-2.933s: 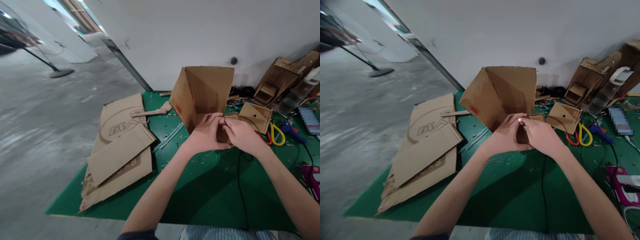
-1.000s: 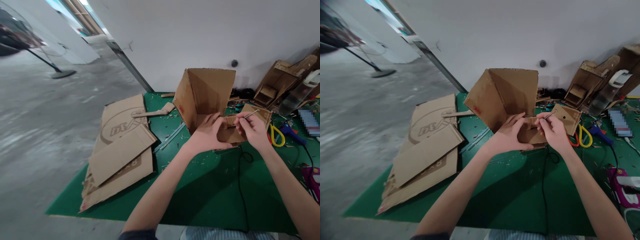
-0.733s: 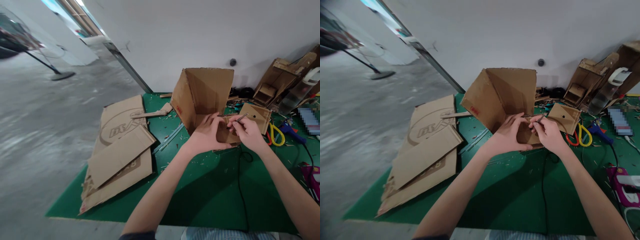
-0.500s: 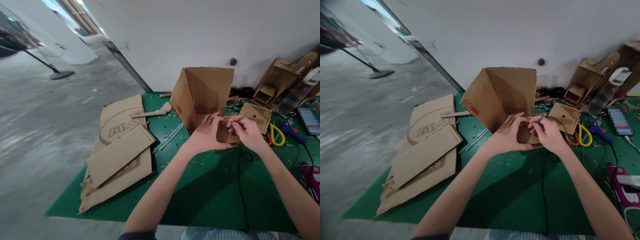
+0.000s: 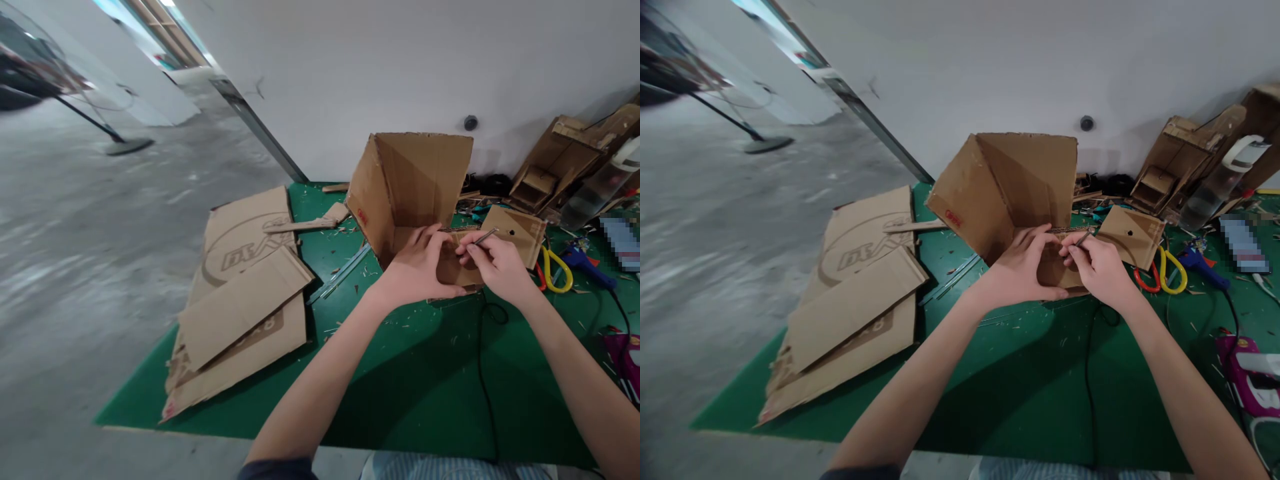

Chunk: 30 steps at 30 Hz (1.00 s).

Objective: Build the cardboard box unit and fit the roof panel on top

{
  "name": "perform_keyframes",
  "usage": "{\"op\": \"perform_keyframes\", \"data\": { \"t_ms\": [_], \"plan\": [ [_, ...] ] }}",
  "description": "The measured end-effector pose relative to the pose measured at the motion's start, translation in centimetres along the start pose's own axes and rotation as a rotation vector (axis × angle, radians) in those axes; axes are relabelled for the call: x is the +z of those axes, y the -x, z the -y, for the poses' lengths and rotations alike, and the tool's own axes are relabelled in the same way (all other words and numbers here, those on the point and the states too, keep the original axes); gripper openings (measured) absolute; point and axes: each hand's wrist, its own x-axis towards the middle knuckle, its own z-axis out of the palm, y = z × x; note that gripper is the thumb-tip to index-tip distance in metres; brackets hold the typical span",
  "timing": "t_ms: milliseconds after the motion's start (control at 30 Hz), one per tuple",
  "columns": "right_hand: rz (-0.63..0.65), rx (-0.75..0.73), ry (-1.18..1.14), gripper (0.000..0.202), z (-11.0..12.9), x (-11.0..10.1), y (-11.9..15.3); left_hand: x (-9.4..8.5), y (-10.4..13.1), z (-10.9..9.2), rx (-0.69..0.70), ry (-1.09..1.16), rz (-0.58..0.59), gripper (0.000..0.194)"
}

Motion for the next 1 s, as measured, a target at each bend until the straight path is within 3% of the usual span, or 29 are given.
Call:
{"op": "perform_keyframes", "data": {
  "t_ms": [200, 400, 467, 533, 633, 733, 867, 1000],
  "plan": [
    [0.089, -0.022, 0.053, 0.021, 0.5, -0.2, -0.8, 0.0, 0.0, 0.0, 0.009, 0.003, -0.002, 0.082],
    [0.271, -0.037, 0.190, 0.020, 1.7, -0.7, -2.0, 0.1, -0.1, 0.0, 0.018, 0.016, -0.015, 0.087],
    [0.286, -0.021, 0.130, 0.017, 1.6, -0.8, -2.0, 0.0, -0.1, 0.0, 0.014, 0.014, -0.011, 0.087],
    [0.198, 0.018, -0.049, 0.013, 1.0, -0.7, -1.7, -0.1, 0.0, -0.1, 0.007, 0.004, -0.002, 0.087],
    [-0.061, 0.030, -0.333, 0.018, 0.1, -0.6, -1.2, -0.4, 0.0, 0.1, 0.015, 0.006, -0.016, 0.076],
    [-0.237, -0.030, -0.412, 0.019, 0.4, -0.8, -0.7, -0.9, -0.1, 0.6, 0.039, 0.103, -0.083, 0.056],
    [-0.401, -0.136, -0.411, 0.011, 2.9, -1.4, 0.0, -1.4, -0.6, 1.5, -0.043, 0.500, -0.170, 0.048],
    [-0.443, -0.191, -0.399, 0.010, 5.6, -1.9, 1.1, -1.3, -1.0, 2.2, -0.179, 0.943, -0.207, 0.049]
  ]
}}
